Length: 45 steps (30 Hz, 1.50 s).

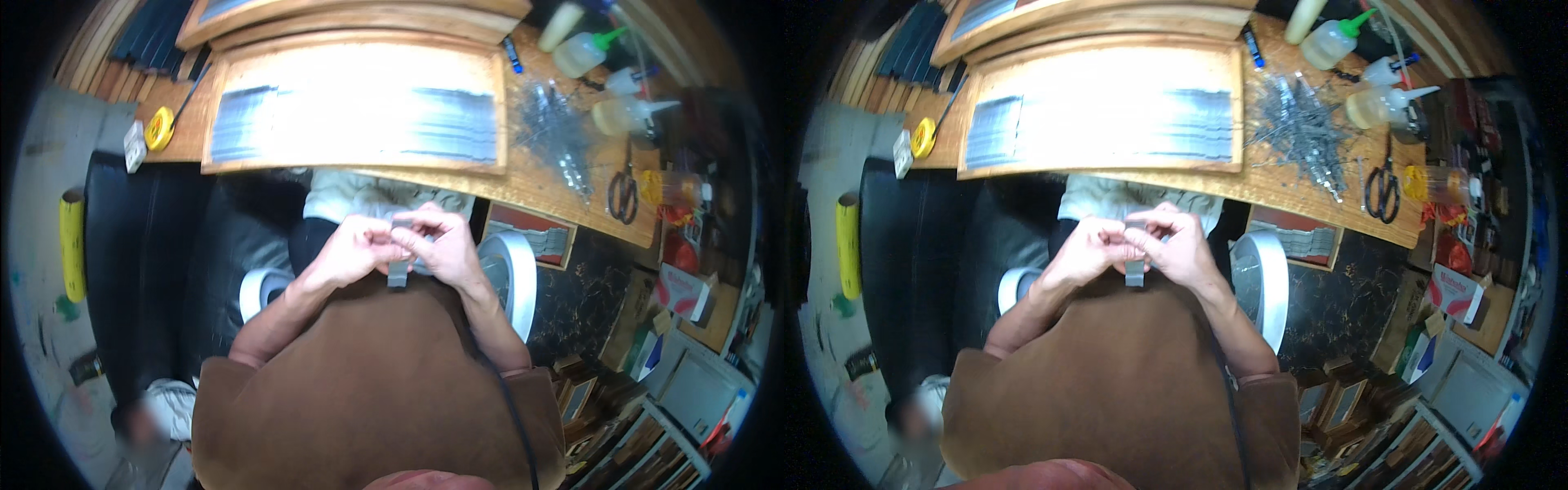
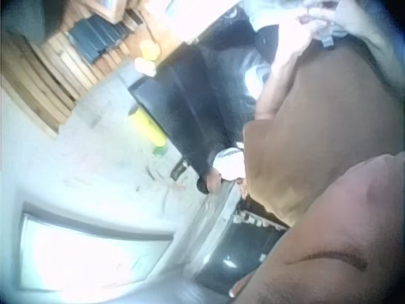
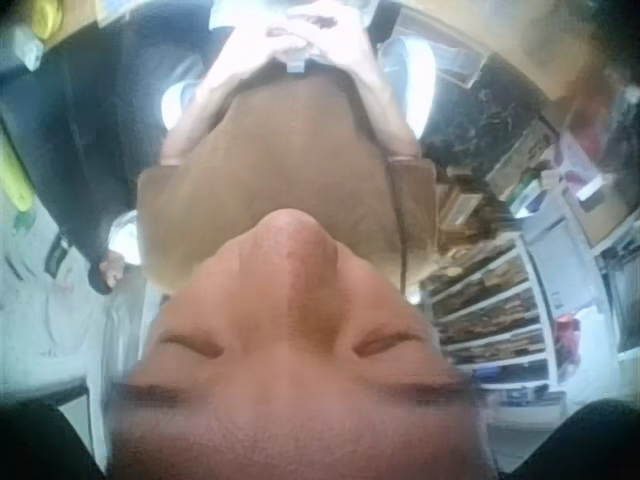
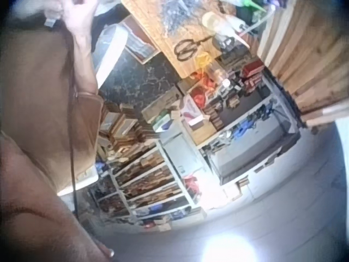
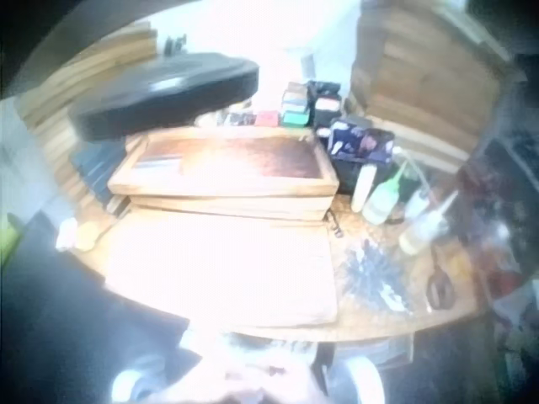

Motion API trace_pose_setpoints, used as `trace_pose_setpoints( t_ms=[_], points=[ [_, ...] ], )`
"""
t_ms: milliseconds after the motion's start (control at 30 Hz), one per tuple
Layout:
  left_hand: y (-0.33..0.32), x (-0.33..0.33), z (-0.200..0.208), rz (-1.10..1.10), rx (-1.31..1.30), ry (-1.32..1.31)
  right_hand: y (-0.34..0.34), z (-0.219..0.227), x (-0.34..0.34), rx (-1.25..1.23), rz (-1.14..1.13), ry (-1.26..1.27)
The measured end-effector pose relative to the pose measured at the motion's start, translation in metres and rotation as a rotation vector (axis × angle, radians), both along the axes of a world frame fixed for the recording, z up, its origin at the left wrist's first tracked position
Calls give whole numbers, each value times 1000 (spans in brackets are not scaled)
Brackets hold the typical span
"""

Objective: The person assembles small metal components by hand, repeatedly joining and separating pieces. They wipe the components with a white cloth and continue handling them throughout the clip.

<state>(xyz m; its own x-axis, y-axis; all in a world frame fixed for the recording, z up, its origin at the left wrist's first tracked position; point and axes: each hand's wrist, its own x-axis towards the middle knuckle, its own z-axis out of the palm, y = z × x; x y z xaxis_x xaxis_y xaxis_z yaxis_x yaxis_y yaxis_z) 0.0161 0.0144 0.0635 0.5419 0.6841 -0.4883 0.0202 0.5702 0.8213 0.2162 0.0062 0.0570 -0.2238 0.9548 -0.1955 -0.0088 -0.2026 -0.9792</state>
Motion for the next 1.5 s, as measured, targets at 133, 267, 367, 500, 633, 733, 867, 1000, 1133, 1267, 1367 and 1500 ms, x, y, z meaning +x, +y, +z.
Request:
trace_pose_setpoints(
  t_ms=[133,267,367,500,633,733,867,1000,1133,1267,1367,1500],
  points=[
    [0,-5,-21,-85,-31,69,-1,-14,2,-59,54,-73],
    [-6,-2,-37,-71,-118,52,-7,-40,5,-150,48,-85],
    [-12,2,-55,-57,-68,-63,-13,-50,4,-135,-49,-35],
    [-18,9,-59,-25,-8,-147,-16,-61,-1,-209,-157,49],
    [-16,4,-72,-84,-44,-83,-18,-71,-2,-131,-163,35],
    [-15,6,-72,-80,-121,-101,-18,-80,7,2,-112,-129],
    [-18,12,-74,-53,-137,-57,-16,-64,11,-141,-61,-159],
    [-17,11,-83,31,-140,-65,-8,-67,23,203,-191,-555],
    [-7,1,-89,67,-145,-9,-10,-111,47,73,-176,-1052],
    [-7,5,-96,117,-195,19,-1,-109,52,48,-228,-677],
    [-4,7,-101,52,-132,42,-2,-80,54,-203,-224,-334],
    [-8,17,-102,74,-71,31,-5,-74,33,411,38,-428]
  ],
)
